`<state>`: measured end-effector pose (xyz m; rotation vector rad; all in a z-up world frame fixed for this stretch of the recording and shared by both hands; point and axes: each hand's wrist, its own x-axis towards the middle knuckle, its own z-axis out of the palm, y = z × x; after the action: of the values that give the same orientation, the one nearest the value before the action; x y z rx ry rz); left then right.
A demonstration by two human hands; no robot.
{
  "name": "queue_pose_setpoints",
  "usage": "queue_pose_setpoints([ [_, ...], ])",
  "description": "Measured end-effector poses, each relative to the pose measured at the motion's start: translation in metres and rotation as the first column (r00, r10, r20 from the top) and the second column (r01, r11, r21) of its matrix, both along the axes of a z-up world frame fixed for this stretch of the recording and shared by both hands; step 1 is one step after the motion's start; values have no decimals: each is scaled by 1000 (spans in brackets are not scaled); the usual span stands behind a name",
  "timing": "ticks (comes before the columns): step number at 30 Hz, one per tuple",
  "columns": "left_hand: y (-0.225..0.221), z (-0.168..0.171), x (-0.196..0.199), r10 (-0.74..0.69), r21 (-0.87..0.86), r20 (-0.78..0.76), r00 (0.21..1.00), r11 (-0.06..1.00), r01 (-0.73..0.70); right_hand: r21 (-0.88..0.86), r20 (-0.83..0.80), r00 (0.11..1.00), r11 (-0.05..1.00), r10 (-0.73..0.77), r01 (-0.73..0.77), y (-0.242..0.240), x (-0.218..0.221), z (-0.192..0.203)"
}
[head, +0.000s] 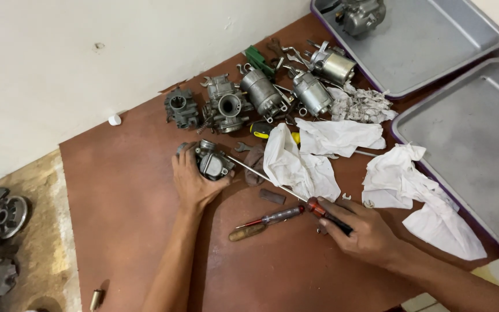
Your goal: The recorder is disassembling and assembling motorcycle carburetor components on a workbench.
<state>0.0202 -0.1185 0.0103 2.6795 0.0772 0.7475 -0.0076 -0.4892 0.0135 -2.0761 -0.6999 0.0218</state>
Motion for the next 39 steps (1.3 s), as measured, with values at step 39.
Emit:
queue_pose_setpoints([
  [39,15,6,-12,-161,-204,47,986,965,167,-355,464,869,935,171,5,71,60,16],
])
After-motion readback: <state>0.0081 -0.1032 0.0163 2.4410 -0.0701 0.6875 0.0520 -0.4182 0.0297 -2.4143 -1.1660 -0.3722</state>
